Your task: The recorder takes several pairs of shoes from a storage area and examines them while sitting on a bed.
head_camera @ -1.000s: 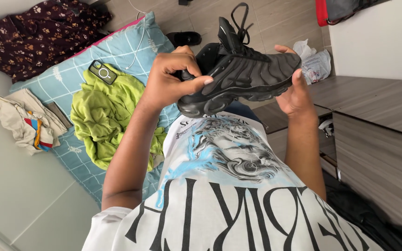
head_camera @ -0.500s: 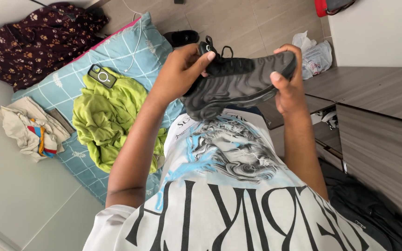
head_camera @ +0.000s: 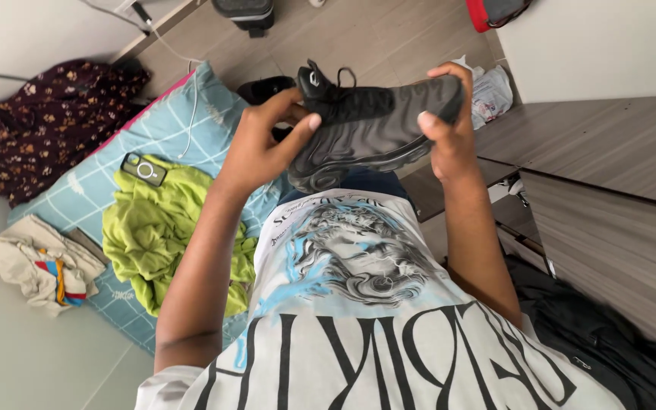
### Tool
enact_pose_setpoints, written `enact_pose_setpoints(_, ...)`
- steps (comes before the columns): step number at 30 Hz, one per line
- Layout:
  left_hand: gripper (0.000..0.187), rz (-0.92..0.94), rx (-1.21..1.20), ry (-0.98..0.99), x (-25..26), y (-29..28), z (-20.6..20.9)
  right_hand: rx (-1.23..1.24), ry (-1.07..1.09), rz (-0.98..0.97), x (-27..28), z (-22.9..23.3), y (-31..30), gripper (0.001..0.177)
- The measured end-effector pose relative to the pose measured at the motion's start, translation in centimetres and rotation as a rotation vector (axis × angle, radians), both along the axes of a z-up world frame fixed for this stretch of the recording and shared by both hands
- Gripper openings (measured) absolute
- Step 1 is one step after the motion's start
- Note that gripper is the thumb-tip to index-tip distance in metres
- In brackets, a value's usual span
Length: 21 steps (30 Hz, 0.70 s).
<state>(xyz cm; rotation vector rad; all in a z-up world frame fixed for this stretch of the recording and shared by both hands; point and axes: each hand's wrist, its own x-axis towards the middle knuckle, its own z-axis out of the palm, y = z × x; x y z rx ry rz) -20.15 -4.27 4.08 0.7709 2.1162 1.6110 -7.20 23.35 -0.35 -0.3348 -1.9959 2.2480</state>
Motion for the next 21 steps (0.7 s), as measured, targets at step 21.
enact_pose_setpoints(21,0.031,-0.624,-0.203,0.08,-6.8,20.7,3.4,-0.688,-0.122,-0.228,-6.1,-7.4,23.9,0.057)
